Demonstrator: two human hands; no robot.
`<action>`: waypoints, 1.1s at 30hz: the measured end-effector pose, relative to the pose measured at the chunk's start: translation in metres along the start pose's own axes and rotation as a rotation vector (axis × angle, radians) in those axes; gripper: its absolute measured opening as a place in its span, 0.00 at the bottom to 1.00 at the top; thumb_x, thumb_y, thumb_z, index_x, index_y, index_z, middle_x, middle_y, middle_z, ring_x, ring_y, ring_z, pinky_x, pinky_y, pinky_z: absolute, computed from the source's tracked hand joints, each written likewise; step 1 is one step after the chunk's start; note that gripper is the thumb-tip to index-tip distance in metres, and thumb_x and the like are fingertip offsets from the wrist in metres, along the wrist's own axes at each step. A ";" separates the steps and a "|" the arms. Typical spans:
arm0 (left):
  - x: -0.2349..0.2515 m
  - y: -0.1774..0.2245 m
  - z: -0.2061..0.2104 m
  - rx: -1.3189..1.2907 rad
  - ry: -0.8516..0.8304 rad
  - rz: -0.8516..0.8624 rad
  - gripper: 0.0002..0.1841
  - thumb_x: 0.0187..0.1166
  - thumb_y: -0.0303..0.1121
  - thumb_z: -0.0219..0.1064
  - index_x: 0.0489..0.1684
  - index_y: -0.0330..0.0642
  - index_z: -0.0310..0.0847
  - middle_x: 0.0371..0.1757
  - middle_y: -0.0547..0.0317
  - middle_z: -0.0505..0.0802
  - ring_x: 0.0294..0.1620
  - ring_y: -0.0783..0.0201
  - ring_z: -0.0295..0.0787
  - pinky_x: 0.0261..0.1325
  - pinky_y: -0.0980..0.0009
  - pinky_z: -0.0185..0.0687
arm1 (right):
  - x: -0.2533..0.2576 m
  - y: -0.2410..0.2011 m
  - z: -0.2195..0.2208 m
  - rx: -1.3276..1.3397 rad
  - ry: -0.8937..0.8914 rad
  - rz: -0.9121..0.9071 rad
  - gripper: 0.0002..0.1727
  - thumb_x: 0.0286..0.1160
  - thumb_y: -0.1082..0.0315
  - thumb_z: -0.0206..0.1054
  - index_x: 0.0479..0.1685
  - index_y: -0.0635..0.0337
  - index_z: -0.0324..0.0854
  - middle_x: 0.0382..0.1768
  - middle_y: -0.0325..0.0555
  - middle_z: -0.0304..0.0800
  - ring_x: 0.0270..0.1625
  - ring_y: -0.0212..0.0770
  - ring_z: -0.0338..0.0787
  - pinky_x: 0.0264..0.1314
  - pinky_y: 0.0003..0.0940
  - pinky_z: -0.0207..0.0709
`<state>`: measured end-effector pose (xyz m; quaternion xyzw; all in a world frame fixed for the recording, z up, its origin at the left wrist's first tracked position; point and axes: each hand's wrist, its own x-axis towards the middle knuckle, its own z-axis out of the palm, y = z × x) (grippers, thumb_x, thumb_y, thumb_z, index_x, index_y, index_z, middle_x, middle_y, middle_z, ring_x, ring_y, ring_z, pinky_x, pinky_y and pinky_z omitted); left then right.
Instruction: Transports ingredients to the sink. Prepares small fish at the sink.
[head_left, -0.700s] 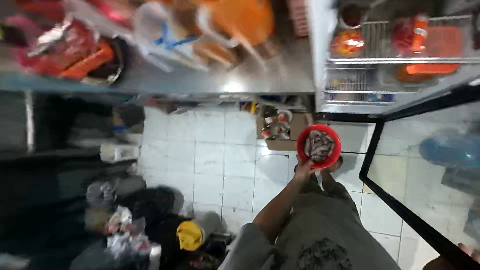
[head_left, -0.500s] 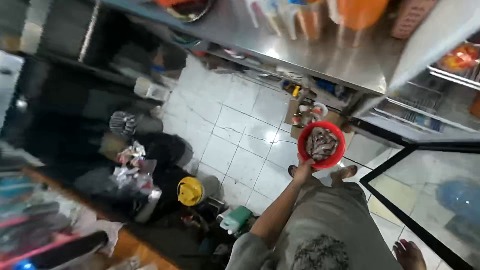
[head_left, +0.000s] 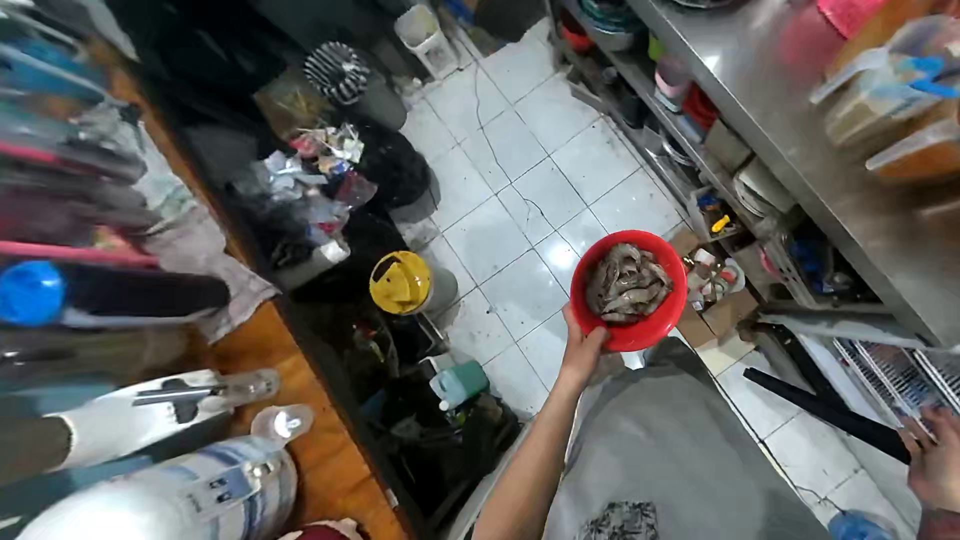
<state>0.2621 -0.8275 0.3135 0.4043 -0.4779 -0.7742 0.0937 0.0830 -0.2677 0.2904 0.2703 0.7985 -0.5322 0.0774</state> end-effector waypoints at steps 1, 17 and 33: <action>0.005 0.009 -0.004 -0.008 0.024 -0.001 0.47 0.68 0.23 0.64 0.90 0.50 0.37 0.61 0.38 0.88 0.50 0.43 0.94 0.44 0.45 0.96 | 0.004 -0.020 0.023 -0.128 -0.102 -0.082 0.32 0.88 0.51 0.59 0.84 0.61 0.67 0.75 0.52 0.80 0.68 0.42 0.86 0.68 0.41 0.81; 0.174 0.105 0.018 -0.018 0.277 0.200 0.46 0.66 0.20 0.66 0.87 0.40 0.40 0.72 0.44 0.83 0.61 0.54 0.91 0.54 0.54 0.94 | -0.109 -0.331 0.616 -0.864 -0.956 -1.462 0.24 0.88 0.49 0.61 0.73 0.52 0.82 0.63 0.47 0.92 0.56 0.54 0.94 0.56 0.58 0.87; 0.446 0.324 -0.138 -0.200 0.347 0.071 0.45 0.70 0.24 0.66 0.88 0.49 0.40 0.65 0.42 0.87 0.45 0.48 0.96 0.38 0.52 0.97 | -0.127 -0.531 0.975 -0.696 -1.405 -1.146 0.18 0.84 0.49 0.65 0.59 0.48 0.89 0.58 0.42 0.90 0.63 0.43 0.87 0.68 0.55 0.82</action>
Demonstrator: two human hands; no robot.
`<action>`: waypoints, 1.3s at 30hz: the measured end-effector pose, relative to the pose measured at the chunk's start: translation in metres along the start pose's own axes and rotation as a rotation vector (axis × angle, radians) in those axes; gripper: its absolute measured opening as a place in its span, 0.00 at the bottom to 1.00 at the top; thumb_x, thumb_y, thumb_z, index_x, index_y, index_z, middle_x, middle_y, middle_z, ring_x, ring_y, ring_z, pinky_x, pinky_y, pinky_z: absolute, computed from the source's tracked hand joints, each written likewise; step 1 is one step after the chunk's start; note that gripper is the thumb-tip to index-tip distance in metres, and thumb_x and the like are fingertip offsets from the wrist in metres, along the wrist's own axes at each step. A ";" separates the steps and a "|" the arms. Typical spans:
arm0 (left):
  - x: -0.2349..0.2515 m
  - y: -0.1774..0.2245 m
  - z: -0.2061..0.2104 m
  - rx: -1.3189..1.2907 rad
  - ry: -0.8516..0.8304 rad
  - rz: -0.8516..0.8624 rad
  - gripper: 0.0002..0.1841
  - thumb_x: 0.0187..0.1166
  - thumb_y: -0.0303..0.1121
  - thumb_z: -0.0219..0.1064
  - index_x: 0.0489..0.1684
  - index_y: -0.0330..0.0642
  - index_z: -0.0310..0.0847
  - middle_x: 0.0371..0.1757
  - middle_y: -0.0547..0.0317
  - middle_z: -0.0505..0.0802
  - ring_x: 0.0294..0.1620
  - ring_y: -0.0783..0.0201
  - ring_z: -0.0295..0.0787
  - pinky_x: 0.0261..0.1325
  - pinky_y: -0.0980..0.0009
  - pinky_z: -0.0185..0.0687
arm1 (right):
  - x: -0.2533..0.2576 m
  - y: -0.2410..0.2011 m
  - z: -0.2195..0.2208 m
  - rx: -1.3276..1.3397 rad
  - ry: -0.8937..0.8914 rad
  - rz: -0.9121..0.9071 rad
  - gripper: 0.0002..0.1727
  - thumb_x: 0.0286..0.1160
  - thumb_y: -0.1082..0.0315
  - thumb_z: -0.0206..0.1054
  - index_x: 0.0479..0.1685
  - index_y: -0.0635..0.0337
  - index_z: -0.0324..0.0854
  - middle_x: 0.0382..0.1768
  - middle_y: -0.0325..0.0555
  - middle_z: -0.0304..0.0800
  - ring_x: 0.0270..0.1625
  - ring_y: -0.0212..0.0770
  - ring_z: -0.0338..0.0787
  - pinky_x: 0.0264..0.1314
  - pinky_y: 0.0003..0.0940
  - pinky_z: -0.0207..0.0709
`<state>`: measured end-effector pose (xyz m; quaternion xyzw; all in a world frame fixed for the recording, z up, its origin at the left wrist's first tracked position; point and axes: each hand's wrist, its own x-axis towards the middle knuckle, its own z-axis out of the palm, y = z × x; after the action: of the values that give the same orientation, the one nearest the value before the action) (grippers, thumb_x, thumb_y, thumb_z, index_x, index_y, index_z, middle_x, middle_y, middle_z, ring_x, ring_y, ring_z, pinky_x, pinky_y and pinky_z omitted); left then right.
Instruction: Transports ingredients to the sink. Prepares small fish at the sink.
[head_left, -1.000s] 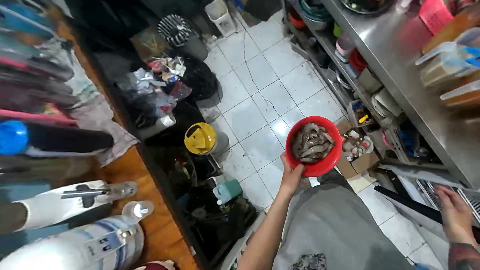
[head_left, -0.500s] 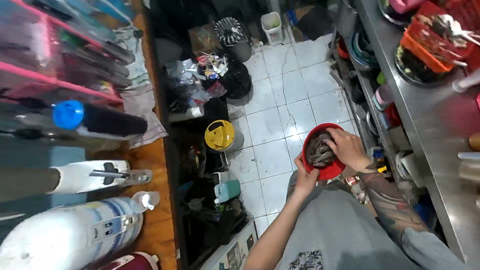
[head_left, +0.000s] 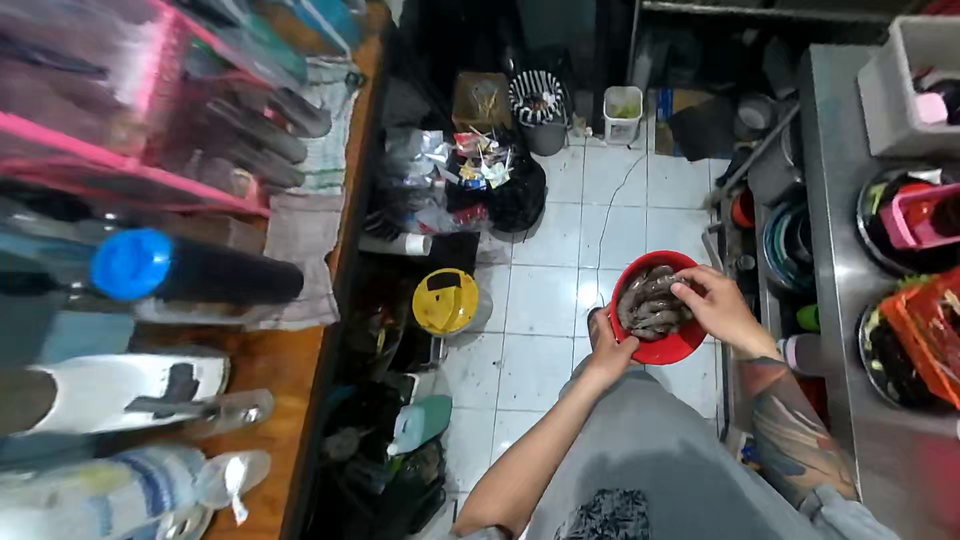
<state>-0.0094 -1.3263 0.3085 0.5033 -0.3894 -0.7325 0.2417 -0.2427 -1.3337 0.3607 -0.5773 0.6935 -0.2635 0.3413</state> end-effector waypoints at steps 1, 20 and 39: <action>0.024 0.020 -0.002 -0.005 -0.021 0.013 0.44 0.71 0.24 0.66 0.88 0.50 0.40 0.64 0.42 0.88 0.46 0.47 0.96 0.38 0.52 0.97 | 0.026 -0.003 -0.012 0.058 0.009 0.009 0.17 0.83 0.50 0.66 0.58 0.50 0.90 0.57 0.42 0.90 0.61 0.41 0.89 0.66 0.51 0.84; 0.386 0.250 0.095 -0.294 0.060 0.108 0.46 0.71 0.21 0.63 0.89 0.48 0.34 0.62 0.36 0.87 0.50 0.40 0.94 0.43 0.46 0.96 | 0.440 0.048 -0.218 -0.234 -0.064 -0.290 0.20 0.82 0.41 0.62 0.57 0.39 0.90 0.58 0.32 0.90 0.72 0.44 0.79 0.77 0.61 0.63; 0.649 0.411 0.142 -0.291 -0.133 -0.039 0.35 0.76 0.23 0.60 0.85 0.36 0.49 0.61 0.39 0.90 0.54 0.44 0.93 0.51 0.46 0.94 | 0.623 0.155 -0.323 0.679 -0.031 0.337 0.53 0.77 0.53 0.73 0.97 0.47 0.39 0.83 0.53 0.73 0.67 0.49 0.90 0.61 0.48 0.92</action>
<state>-0.4011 -2.0024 0.3134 0.4208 -0.2843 -0.8176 0.2713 -0.6528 -1.9235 0.3409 -0.3130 0.6468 -0.4095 0.5622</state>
